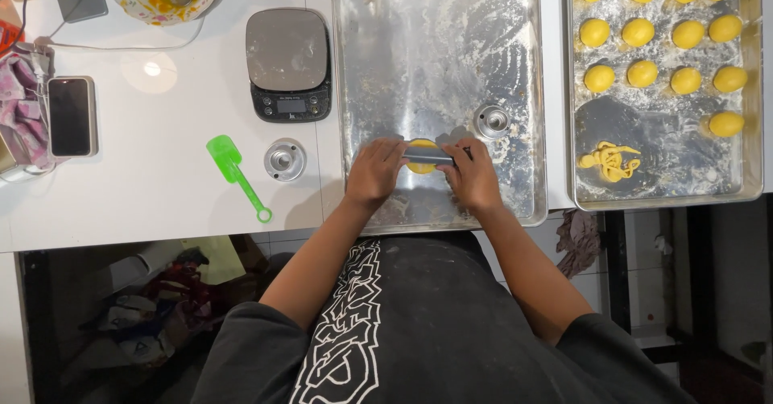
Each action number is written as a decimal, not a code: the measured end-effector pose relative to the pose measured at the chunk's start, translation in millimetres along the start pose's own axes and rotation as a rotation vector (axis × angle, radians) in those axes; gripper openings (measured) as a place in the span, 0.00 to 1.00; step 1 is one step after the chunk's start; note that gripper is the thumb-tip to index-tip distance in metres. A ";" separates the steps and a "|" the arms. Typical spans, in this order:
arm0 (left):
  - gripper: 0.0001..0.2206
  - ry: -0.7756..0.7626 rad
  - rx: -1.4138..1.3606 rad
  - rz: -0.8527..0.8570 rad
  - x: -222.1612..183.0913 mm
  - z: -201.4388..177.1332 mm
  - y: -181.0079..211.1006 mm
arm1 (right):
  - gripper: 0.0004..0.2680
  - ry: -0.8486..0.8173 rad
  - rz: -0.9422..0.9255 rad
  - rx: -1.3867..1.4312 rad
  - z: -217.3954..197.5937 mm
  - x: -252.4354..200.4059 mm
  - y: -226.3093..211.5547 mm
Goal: Shaping small dough balls into donut shapes using a circular cutter and arranging them on a baking tray.
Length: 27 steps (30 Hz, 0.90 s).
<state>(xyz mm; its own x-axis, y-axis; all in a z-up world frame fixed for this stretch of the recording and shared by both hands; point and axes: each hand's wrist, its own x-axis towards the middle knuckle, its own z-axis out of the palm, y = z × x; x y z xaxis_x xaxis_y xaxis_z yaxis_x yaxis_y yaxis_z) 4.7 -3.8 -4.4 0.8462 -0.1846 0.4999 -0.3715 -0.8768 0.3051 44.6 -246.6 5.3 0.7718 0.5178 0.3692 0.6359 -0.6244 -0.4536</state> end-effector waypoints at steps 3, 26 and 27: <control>0.11 -0.207 0.005 -0.128 10.9 11.8 -5.4 | 0.16 -0.016 -0.034 -0.106 -2.6 13.2 5.3; 0.05 0.171 -0.024 0.205 -18.7 -21.1 14.2 | 0.12 0.117 -0.095 -0.343 -20.6 -36.4 -37.7; 0.06 0.145 -0.008 0.217 -20.1 -18.9 13.7 | 0.09 0.159 -0.116 -0.388 -18.5 -38.0 -35.5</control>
<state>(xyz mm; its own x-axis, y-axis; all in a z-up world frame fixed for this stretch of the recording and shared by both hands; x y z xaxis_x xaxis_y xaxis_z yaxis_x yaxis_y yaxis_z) -24.6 -3.8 5.0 0.6829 -0.3023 0.6651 -0.5421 -0.8200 0.1839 -7.3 -254.9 22.4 0.6666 0.5200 0.5340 0.6497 -0.7566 -0.0743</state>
